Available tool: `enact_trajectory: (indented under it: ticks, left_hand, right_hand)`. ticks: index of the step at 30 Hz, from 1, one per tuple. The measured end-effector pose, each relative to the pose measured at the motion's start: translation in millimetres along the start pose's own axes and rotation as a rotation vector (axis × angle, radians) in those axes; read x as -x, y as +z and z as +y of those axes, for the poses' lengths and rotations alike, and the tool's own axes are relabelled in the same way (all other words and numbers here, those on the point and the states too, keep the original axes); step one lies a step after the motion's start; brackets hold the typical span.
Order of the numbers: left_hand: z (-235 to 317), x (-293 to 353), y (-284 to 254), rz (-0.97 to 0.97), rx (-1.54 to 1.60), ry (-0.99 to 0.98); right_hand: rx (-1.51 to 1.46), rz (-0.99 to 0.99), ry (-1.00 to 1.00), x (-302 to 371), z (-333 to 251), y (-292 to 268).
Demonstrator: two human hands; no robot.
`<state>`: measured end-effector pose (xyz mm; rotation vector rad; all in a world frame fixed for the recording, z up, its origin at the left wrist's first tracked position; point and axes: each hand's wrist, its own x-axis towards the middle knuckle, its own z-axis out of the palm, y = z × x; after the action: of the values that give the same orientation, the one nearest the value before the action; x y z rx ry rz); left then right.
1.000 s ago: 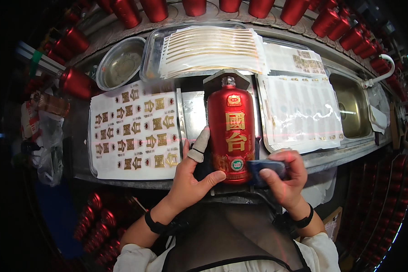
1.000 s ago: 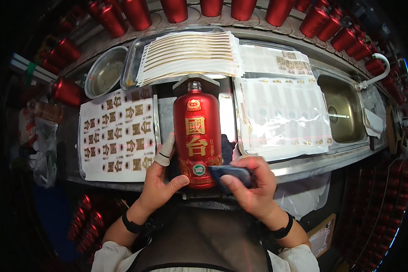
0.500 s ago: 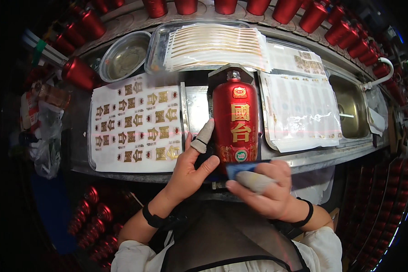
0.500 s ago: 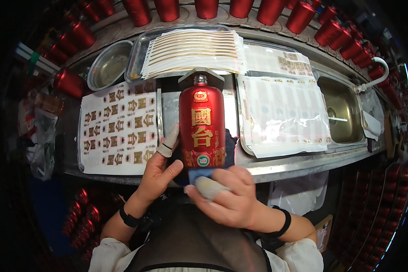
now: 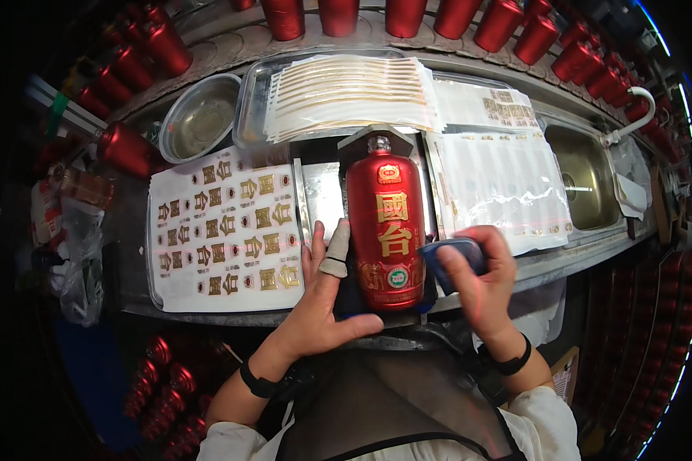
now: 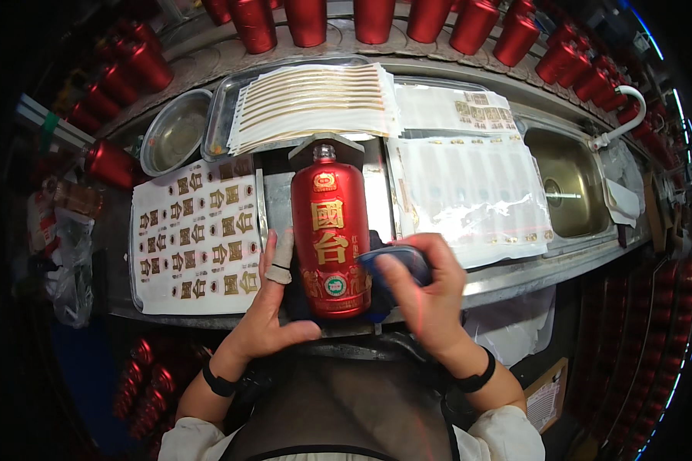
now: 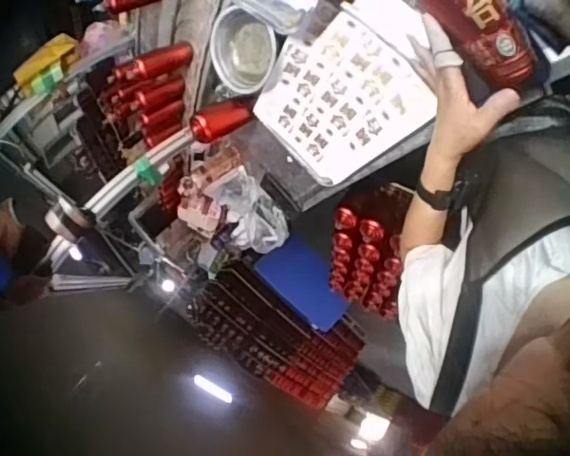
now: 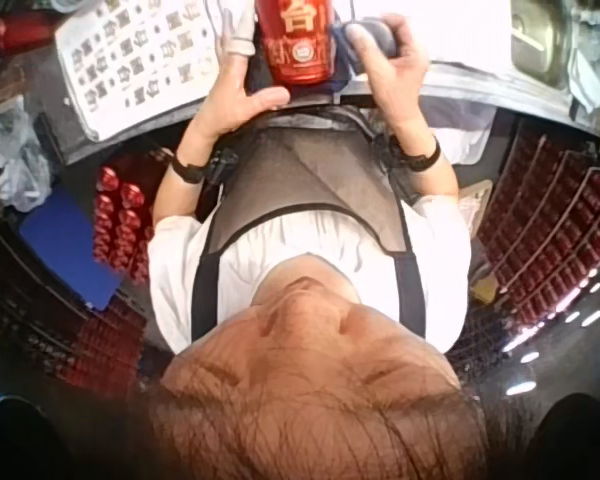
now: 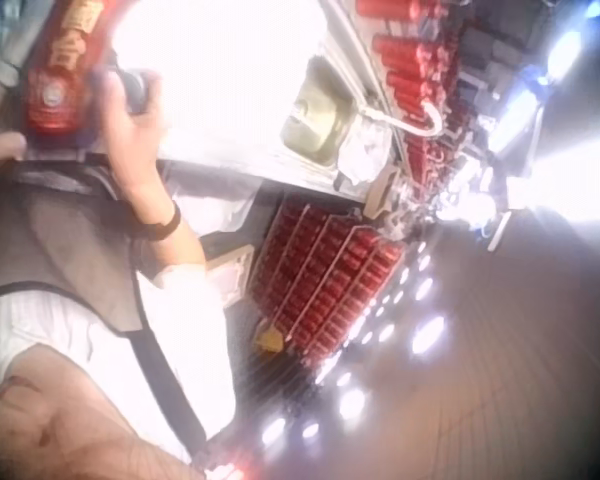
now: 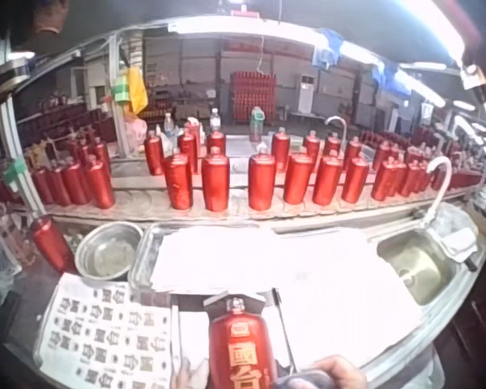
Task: Applying adhesive labels to large red industrial bottles or canisters and then moving materials.
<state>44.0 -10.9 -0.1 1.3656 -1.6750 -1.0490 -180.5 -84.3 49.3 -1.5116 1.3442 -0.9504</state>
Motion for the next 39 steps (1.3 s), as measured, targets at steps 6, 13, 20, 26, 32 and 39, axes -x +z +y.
enact_trajectory:
  ticks: [6,13,20,26,32,39]
  left_hand:
    - [3,-16,19,0.177,-0.235,0.011]
    - [51,-19,-5,0.245,-0.327,0.137]
    - [48,-13,16,0.282,-0.101,0.088]
    - [36,-29,33,0.363,0.503,-0.105]
    - [27,-26,33,0.371,0.291,-0.095]
    - [17,-19,28,0.346,0.419,-0.1]
  right_hand:
    - [-0.193,-0.493,0.252,34,9,-33]
    - [-0.525,-1.203,0.489,18,26,-7]
    - [-0.247,-0.468,0.222,13,5,-39]
    - [-0.237,0.062,0.004,27,30,-1]
    - [0.25,0.071,-0.619,26,18,15]
    - [0.208,-0.173,-0.958,16,2,11]
